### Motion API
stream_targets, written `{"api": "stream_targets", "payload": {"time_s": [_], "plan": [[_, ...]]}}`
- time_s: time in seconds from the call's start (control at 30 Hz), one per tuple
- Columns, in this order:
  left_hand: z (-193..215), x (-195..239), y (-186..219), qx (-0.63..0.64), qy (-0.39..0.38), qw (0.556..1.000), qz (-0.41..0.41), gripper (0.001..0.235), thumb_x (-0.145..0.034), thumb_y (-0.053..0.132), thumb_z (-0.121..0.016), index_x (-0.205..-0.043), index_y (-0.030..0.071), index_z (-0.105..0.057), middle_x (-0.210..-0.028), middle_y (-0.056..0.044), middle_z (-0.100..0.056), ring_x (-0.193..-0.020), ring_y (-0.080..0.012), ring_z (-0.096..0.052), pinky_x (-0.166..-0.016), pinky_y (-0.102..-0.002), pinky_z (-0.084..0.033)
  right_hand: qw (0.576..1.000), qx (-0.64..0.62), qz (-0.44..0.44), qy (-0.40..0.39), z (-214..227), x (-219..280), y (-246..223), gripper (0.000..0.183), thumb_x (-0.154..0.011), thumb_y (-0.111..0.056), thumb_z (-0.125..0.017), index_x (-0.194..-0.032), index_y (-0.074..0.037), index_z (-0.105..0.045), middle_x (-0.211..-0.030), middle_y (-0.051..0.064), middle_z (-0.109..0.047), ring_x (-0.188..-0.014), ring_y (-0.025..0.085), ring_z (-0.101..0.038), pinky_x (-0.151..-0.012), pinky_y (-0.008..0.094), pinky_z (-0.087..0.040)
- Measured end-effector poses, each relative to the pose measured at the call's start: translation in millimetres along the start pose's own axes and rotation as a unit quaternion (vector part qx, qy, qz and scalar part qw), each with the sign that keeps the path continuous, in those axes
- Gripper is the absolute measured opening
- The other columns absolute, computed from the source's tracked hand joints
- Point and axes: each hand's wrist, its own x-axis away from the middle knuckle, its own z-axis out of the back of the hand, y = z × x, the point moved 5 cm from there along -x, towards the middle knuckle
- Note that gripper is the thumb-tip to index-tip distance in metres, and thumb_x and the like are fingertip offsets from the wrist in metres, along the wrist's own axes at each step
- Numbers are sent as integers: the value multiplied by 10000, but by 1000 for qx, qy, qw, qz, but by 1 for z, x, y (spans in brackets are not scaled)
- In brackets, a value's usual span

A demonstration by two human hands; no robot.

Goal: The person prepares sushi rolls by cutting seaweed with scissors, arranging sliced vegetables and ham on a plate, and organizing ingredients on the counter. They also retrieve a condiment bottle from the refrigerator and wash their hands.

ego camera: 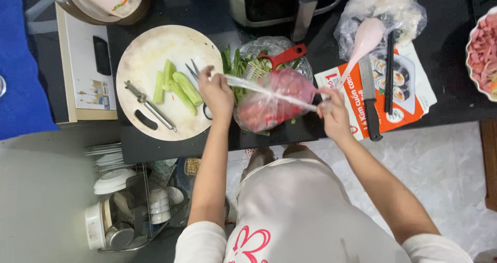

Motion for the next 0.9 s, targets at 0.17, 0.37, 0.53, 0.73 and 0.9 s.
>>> {"api": "stream_targets", "payload": {"time_s": [0.17,0.37,0.53,0.73,0.9], "plan": [[-13,31,21,200,-217,955,-17,356,-898,90,-632,-1247,37,-585,-1389,-179,-606,-1254,-376,-616,-1080,-456,-495,982,-183,-24,-32,-4,-1,18,236,-1091,-120,-456,-1215,-7,-622,-1127,120,-568,-1130,198,-588,-1169,376,-414],[-58,72,80,-76,-278,951,-113,832,-618,144,-802,-1410,153,-545,-1407,-277,-511,-1168,-497,-516,-956,-597,-409,970,-233,-18,-71,-16,-21,-23,358,-1111,-247,-413,-1047,-10,-674,-1437,160,-579,-1267,257,-591,-1119,407,-437],[-43,80,79,-31,-135,985,-102,397,-743,85,-719,-1138,112,-686,-1313,-185,-639,-1144,-398,-640,-973,-487,-514,914,-376,5,-153,7,-25,-32,371,-1108,-334,-459,-1097,-31,-672,-1434,183,-588,-1353,308,-566,-1192,453,-407],[56,140,114,78,115,990,19,362,-791,15,-663,-1149,67,-675,-1201,-178,-673,-1047,-407,-676,-890,-446,-570,937,-281,175,-117,7,-63,-67,588,-1038,-491,-651,-1445,-96,-497,-1583,124,-430,-1447,275,-464,-1174,462,-424],[134,268,145,64,264,957,99,267,-839,2,-643,-1098,54,-681,-1115,-195,-694,-1009,-401,-693,-866,-431,-576,704,-511,-26,-493,-76,43,-121,848,-920,-436,-763,-1581,-254,-264,-1587,60,-389,-1446,251,-445,-1137,491,-479]]}}
